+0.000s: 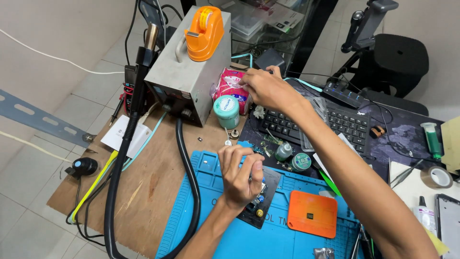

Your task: The person is performing maintenance on electronic components, including using a soldering iron and cleaning a BGA stencil with a sponge and solvent.

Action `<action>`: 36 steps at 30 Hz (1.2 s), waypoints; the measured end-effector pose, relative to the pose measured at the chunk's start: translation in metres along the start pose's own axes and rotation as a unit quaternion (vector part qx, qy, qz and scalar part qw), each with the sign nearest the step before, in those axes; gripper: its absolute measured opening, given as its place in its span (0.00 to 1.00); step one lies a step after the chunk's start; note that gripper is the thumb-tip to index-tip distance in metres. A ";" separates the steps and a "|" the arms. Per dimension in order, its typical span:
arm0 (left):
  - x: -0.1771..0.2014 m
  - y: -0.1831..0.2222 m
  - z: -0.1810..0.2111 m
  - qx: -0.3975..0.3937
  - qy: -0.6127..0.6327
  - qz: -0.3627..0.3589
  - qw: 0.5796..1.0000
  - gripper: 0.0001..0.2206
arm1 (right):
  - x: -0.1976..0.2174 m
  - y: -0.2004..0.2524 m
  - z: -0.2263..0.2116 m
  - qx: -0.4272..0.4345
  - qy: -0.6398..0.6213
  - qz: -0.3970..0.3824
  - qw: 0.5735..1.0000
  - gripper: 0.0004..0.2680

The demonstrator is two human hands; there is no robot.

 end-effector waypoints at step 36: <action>0.008 -0.003 0.004 0.046 -0.050 0.118 0.991 0.11 | 0.071 0.084 -0.089 -0.027 -0.537 0.047 0.842 0.07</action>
Point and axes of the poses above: each hand's wrist, its own y-axis away from the middle knuckle, its own x-axis out of the back of the hand, z = x × y, the point moved 5 cm from there along -y, towards the middle knuckle, and after that the axes turned 4 degrees about x, right-handed, at the moved point
